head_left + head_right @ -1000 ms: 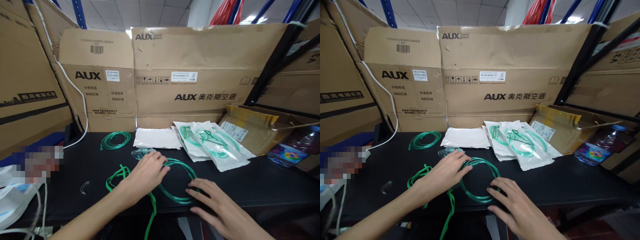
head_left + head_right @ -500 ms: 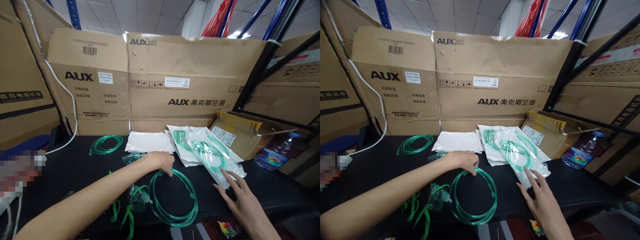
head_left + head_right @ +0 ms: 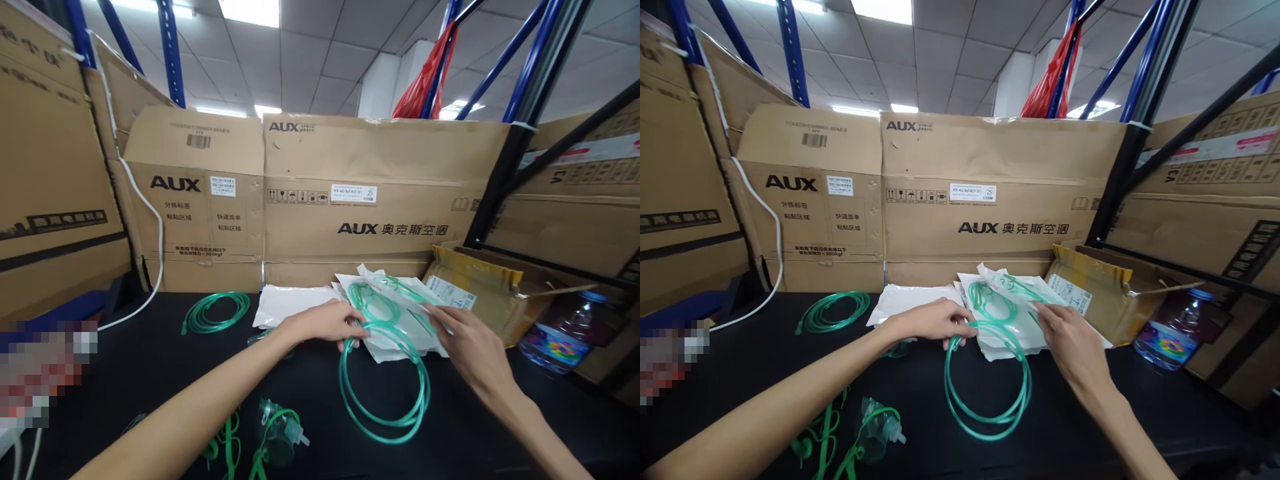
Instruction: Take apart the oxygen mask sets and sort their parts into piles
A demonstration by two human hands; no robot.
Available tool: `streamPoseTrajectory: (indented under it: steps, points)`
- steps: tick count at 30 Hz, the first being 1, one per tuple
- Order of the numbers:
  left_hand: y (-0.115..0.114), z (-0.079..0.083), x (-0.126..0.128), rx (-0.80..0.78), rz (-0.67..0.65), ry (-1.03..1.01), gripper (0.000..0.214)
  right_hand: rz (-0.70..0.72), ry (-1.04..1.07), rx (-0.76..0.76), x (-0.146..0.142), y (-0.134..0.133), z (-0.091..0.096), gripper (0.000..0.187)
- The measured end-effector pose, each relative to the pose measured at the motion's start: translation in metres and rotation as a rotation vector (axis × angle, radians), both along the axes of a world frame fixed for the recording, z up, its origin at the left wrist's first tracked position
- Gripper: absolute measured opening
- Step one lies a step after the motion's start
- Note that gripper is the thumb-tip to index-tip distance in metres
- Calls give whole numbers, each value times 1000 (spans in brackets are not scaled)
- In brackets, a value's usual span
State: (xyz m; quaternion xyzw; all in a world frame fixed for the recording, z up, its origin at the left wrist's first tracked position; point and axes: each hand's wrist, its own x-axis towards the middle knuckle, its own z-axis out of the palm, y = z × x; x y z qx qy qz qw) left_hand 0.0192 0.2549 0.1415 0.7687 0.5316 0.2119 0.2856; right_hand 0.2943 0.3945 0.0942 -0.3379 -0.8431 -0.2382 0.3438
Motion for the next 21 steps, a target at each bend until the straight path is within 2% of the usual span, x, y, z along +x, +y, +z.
streamPoseTrajectory:
  steps: [4, 7, 10, 13, 16, 21]
  points:
    - [-17, 22, -27, 61, 75, -183, 34, 80, -117, -77, -45, -5, -6, 31]
    - [-36, 37, -61, 142, 222, -285, 38, 91, -138, -113, -68, -7, -15, 24]
    - [-53, 42, -99, 229, 417, -386, 39, 64, -110, -126, -77, -6, -22, 35]
    - [-66, 34, -134, 300, 605, -482, 33, 43, -55, -135, -71, -5, -27, 51]
    - [-77, 18, -163, 315, 770, -558, 26, 22, 25, -150, -57, 0, -32, 60]
    - [-95, -8, -198, 264, 1033, -640, 29, 20, 123, -220, -39, 29, -37, 73]
